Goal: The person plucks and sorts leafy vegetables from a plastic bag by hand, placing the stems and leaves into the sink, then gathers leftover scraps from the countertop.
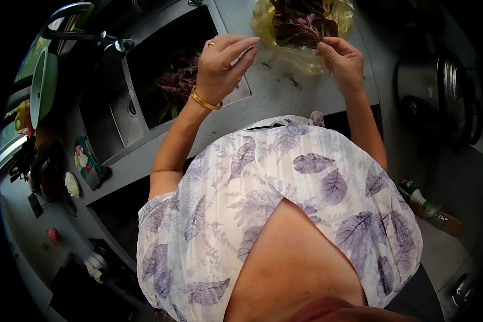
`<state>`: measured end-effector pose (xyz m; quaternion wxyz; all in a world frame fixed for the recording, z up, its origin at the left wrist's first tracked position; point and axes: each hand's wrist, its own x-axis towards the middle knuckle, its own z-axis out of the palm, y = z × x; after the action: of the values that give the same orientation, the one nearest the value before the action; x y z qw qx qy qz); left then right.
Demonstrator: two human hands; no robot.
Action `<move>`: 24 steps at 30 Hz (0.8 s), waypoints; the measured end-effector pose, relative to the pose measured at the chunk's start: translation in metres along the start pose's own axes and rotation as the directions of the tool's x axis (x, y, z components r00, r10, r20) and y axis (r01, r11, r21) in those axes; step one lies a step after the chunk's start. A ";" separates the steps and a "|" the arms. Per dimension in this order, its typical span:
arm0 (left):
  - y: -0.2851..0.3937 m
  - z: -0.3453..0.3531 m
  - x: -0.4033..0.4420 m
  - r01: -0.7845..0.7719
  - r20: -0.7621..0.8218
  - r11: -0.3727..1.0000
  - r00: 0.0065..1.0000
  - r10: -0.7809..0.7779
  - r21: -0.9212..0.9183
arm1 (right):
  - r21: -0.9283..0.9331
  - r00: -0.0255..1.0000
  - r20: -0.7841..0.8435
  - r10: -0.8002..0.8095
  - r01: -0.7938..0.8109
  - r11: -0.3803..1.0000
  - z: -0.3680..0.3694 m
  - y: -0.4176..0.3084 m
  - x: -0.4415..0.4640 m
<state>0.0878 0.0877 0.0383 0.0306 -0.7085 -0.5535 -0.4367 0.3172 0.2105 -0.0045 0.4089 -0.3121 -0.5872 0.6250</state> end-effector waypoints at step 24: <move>0.019 -0.040 0.002 -0.200 0.183 0.955 0.970 0.162 0.218 | 0.065 0.794 0.568 0.219 -0.308 0.949 0.063 -0.015 0.006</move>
<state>0.0796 0.0610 0.0723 0.1089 -0.7811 -0.5344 -0.3041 0.2615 0.1850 0.0183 0.1530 -0.1642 -0.5806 0.7826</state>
